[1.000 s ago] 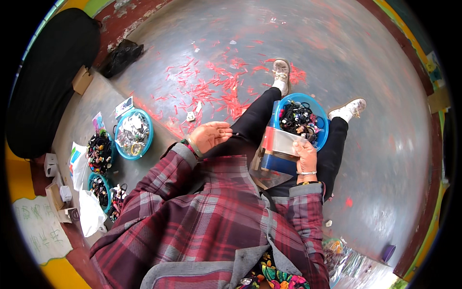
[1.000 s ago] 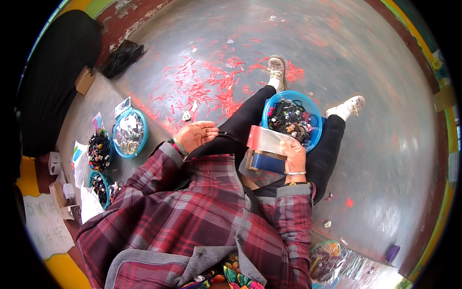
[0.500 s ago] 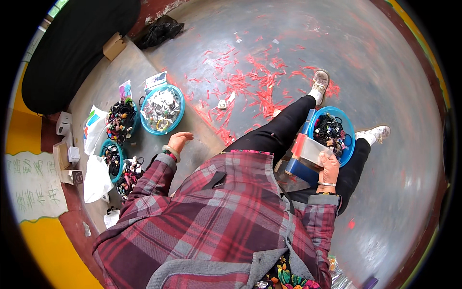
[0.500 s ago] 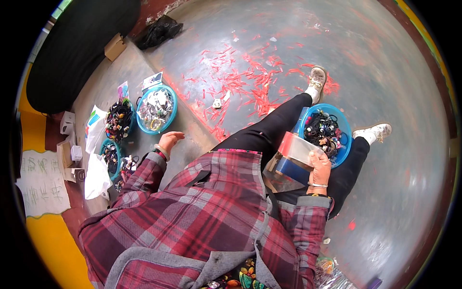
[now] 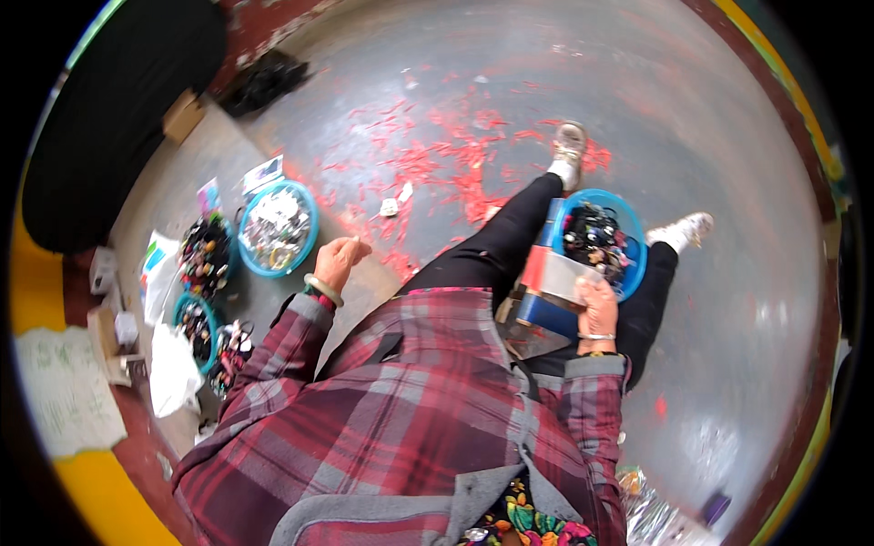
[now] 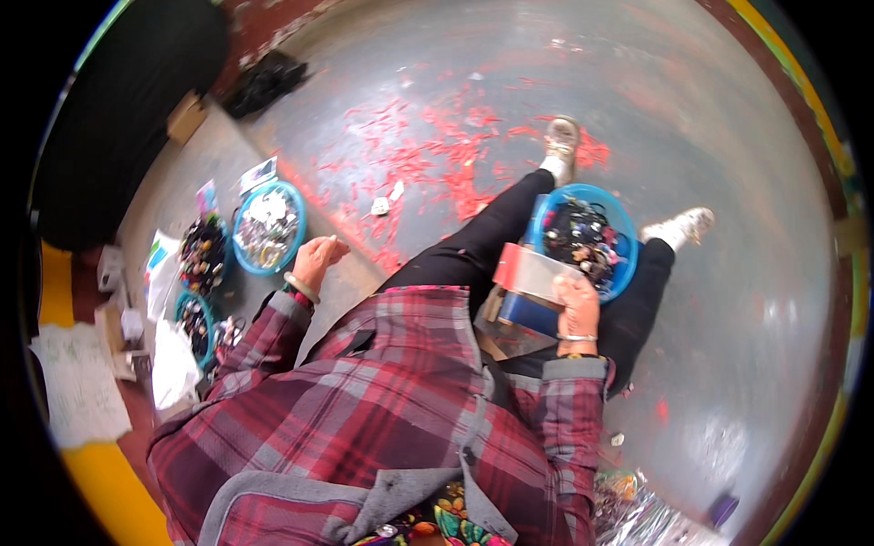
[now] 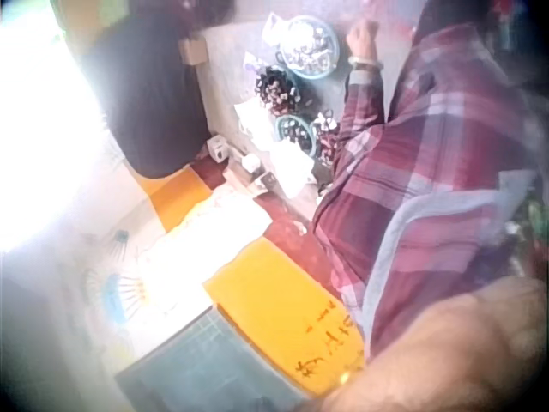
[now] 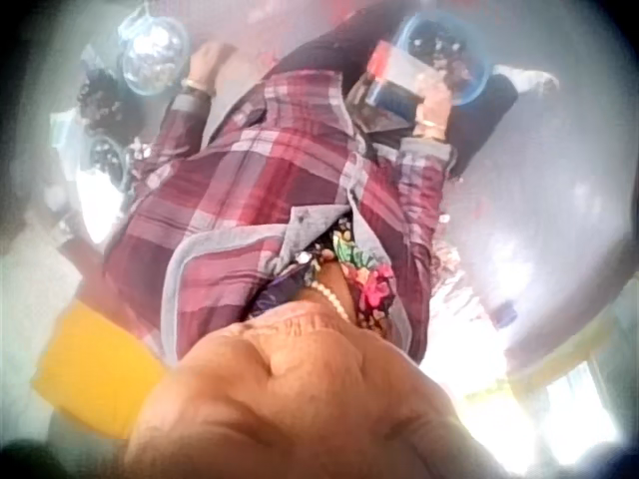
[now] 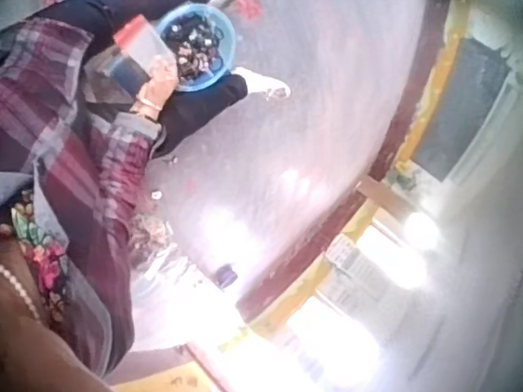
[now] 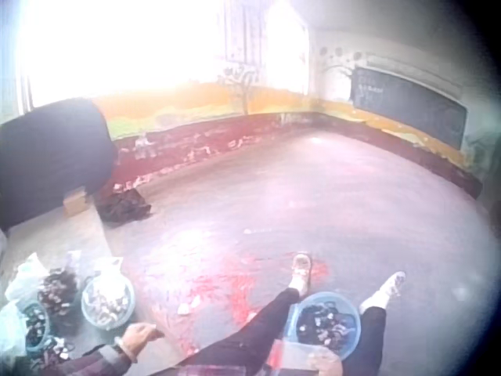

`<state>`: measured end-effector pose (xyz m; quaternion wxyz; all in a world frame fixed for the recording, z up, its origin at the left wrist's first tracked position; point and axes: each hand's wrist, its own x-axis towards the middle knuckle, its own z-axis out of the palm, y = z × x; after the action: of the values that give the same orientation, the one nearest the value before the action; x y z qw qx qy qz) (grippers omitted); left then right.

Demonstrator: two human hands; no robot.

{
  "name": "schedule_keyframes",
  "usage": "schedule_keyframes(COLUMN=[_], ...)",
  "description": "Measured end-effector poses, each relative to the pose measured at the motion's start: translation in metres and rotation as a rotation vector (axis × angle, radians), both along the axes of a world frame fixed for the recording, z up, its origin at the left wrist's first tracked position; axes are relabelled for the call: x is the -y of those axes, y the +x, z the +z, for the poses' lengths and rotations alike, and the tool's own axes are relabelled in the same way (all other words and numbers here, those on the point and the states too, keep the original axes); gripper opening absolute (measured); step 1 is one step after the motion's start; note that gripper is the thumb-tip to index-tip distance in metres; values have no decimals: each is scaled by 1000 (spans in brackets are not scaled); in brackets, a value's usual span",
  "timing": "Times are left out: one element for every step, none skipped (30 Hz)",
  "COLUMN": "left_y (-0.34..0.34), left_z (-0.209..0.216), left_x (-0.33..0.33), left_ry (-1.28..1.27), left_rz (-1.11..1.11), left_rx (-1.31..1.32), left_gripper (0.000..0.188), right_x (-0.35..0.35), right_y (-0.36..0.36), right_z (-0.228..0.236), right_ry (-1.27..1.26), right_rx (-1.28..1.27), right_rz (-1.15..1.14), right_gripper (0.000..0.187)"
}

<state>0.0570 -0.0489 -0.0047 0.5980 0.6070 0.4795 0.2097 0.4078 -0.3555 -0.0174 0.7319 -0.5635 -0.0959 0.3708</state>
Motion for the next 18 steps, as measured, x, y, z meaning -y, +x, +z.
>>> schedule_keyframes(left_y=[13, 30, 47, 65, 82, 101, 117, 131, 146, 161, 174, 184, 193, 200, 207, 212, 217, 222], left_z=[8, 20, 31, 37, 41, 43, 43, 44, 48, 56, 65, 61, 54, 51, 48, 43, 38, 34], left_x=[9, 21, 32, 42, 51, 61, 72, 83, 94, 105, 114, 122, 130, 138, 148, 156, 161, 165], left_ry=[-27, -59, -89, -189, -290, -334, -377, -454, -525, -601, -671, -767, -860, -916, -933, -933, -932, -921], left_rz=[-46, -114, -203, -296, -384, -463, -536, -578, -598, -625, -645, -632, -614, -615, -568, -505, -441, -411], left_rx=[31, 87, 133, 163, 185, 199, 207, 244, 212, 190, 168, 218, 267, 318, 338, 328, 320, 344], left_gripper=[30, 29, 28, 27, 27, 27, 28, 25, 28, 28, 29, 29, 30, 28, 26, 25, 24, 23], right_x=[-6, -10, -13, -11, -9, -7, -6, -7, -6, -3, -3, -1, -3, -3, -3, -6, -5, -5], right_y=[-4, -6, -8, -7, -6, -4, -5, -8, -7, -8, -10, -9, -11, -11, -11, -14, -13, -12], right_z=[6, 12, 18, 16, 11, 8, 6, 14, 12, 13, 14, 10, 13, 11, 10, 16, 9, 10], right_ry=[4, -14, -23, 16, 56, 69, 84, 73, 91, 90, 93, 101, 108, 110, 113, 97, 97, 91], right_rx=[-10, -31, -54, -51, -50, -52, -57, -81, -90, -92, -95, -93, -110, -112, -113, -120, -111, -106], right_rz=[3, 3, 6, 0, -1, -12, -19, -28, -28, -59, -83, -88, -102, -115, -126, -150, -150, -155], right_gripper=[15, 14, 13, 13, 12, 12, 12, 12, 13, 13, 13, 13, 14, 14, 15, 15, 16, 16])
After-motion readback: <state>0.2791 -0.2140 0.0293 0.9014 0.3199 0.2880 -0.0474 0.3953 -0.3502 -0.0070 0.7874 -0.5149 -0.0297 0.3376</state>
